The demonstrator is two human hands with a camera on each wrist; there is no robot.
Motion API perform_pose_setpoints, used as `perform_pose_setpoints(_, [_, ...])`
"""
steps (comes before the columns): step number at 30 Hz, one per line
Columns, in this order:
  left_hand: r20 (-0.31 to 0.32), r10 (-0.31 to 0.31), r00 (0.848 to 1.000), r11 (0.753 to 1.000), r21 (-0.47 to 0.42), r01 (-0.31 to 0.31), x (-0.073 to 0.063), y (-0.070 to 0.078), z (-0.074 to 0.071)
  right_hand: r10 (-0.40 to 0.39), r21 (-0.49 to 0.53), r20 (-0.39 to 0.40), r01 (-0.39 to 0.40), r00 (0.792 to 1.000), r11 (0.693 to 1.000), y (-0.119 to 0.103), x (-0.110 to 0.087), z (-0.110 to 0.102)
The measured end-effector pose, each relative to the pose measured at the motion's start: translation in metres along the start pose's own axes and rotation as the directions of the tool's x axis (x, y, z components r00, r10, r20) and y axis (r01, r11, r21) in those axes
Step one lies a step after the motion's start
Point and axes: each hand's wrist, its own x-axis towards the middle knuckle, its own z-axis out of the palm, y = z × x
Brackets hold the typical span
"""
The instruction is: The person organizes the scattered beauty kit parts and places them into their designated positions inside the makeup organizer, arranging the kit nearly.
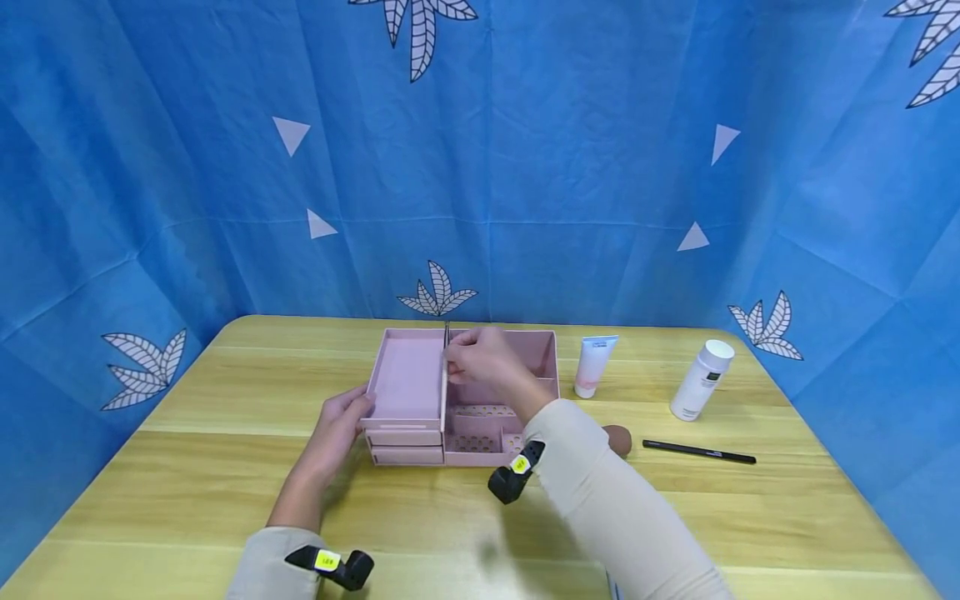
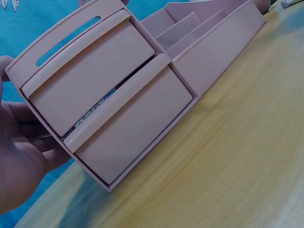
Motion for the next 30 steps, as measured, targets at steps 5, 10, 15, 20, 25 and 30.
perform_pose_setpoints(5, [0.001,-0.001,1.0,1.0,-0.007,0.001,0.001,-0.001,-0.001,0.017,-0.043,-0.015,-0.018,1.0,0.999,-0.005,0.013,0.015])
perform_pose_setpoints(10, [-0.007,0.002,1.0,1.0,-0.017,-0.002,0.002,-0.001,-0.001,0.06,-0.001,-0.053,-0.06,0.997,0.998,-0.01,0.021,0.031])
perform_pose_setpoints(15, [-0.008,0.025,1.0,1.0,-0.018,-0.025,0.003,-0.001,-0.001,0.065,0.05,-0.073,-0.061,0.995,0.997,-0.014,0.027,0.046])
perform_pose_setpoints(20, [-0.011,0.037,0.999,0.999,-0.021,-0.037,0.004,0.0,0.0,0.087,-0.018,-0.109,-0.09,0.99,0.996,-0.013,0.034,0.059])
perform_pose_setpoints(25, [-0.005,0.042,0.999,0.999,-0.012,-0.042,0.004,0.0,-0.001,0.105,-0.084,-0.134,-0.117,0.985,0.99,-0.015,0.038,0.066])
perform_pose_setpoints(30, [-0.01,0.044,0.999,0.999,0.002,-0.044,0.003,0.0,-0.002,0.097,-0.076,-0.135,-0.108,0.986,0.991,-0.014,0.04,0.075])
